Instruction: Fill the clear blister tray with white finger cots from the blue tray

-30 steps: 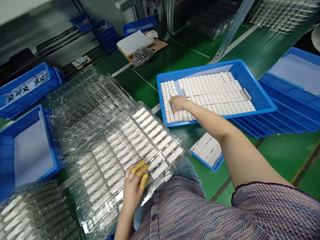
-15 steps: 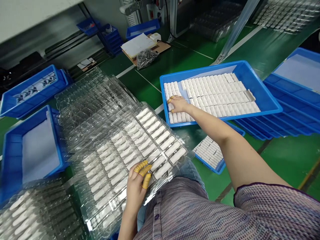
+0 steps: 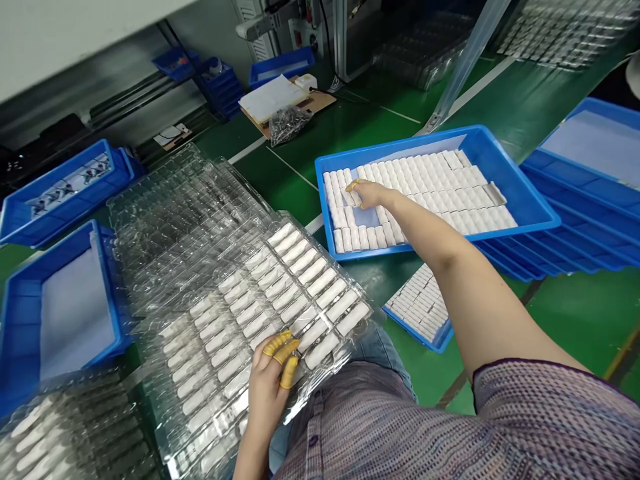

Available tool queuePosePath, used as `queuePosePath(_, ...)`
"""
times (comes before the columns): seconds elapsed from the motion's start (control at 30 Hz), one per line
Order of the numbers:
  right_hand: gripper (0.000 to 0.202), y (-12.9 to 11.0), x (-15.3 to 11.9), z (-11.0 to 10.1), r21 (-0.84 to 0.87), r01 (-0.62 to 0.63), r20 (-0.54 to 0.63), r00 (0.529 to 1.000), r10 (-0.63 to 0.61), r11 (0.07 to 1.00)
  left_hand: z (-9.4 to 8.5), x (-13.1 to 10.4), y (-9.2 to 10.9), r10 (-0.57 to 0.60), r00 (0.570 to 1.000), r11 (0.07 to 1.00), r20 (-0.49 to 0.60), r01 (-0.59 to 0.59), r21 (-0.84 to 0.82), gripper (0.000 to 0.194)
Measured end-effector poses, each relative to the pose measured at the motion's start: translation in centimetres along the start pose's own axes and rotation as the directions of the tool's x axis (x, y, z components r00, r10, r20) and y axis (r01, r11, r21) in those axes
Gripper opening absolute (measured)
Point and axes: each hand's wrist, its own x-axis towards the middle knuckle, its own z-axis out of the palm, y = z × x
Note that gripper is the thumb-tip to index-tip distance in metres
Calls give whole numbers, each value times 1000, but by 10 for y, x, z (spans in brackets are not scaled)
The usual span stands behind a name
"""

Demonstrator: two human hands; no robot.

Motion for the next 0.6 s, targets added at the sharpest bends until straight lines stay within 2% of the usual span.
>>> queuePosePath(0.1, 95, -4, 21, -6, -17, 6, 59, 998, -5, 1000, 0, -1, 0, -11, 1000, 1000, -8, 11, 0, 26)
queuePosePath(0.2, 99, -1, 30, -9, -63, 24, 125, 992, -16, 998, 0, -2, 1, -23, 1000, 1000, -1, 23, 0, 27)
queuePosePath(0.43, 114, 8, 24, -1, -106, 75, 127, 990, -61, 992, -1, -1, 1, -14, 1000, 1000, 8, 14, 3, 26)
queuePosePath(0.6, 122, 7, 21, -8, -81, 89, 168, 983, -74, 993, -1, -1, 2, -15, 1000, 1000, 14, 14, 24, 25)
